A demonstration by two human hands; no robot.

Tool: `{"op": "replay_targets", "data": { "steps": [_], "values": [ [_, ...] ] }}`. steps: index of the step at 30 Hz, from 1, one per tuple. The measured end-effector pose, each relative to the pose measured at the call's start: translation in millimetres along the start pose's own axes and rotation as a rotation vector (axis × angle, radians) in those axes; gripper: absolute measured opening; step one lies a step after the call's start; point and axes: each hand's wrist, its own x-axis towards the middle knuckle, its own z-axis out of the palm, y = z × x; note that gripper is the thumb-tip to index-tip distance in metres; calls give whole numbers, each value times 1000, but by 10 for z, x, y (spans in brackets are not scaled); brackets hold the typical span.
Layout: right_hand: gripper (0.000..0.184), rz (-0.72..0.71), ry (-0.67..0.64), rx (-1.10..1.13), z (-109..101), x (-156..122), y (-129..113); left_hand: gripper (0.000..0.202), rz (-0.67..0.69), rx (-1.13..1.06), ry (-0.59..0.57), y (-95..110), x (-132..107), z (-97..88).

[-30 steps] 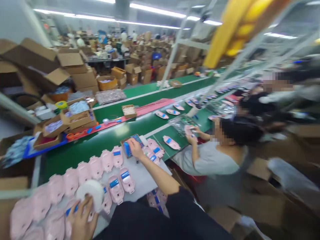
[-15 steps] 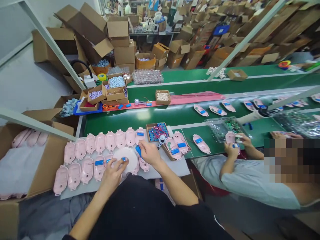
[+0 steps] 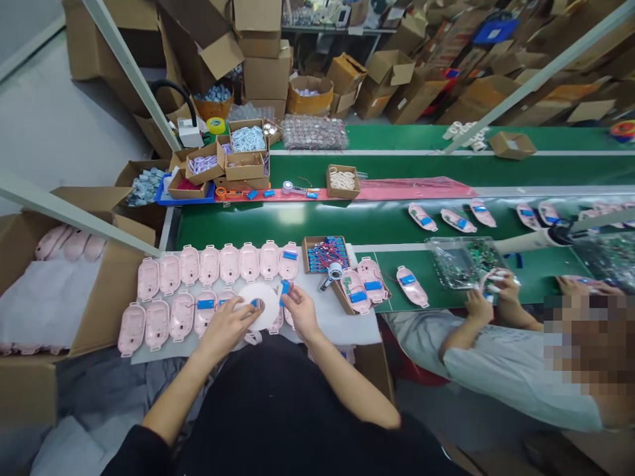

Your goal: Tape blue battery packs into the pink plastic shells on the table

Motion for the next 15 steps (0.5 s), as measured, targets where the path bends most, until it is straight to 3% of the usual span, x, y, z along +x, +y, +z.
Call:
{"op": "replay_targets", "data": {
  "steps": [3, 5, 7, 9, 12, 15],
  "values": [
    [51, -11, 93, 97, 55, 2, 254, 61, -1, -51, -53, -35, 67, 56],
    [47, 37, 92, 139, 33, 184, 308, 61, -3, -89, -75, -60, 132, 101],
    [42, 46, 120, 156, -32, 566, 258, 61, 43, -156, -92, -89, 190, 161],
    [38, -52, 199, 83, -110, 1093, 144, 62, 101, -240, -97, -139, 205, 241],
    [41, -170, 173, -318, -174, 1862, 27, 57, -12, -298, -16, -301, 84, 381],
    [43, -95, -113, -941, -140, 2315, 107, 51, -266, -259, 122, -530, -200, 497]
  ]
}}
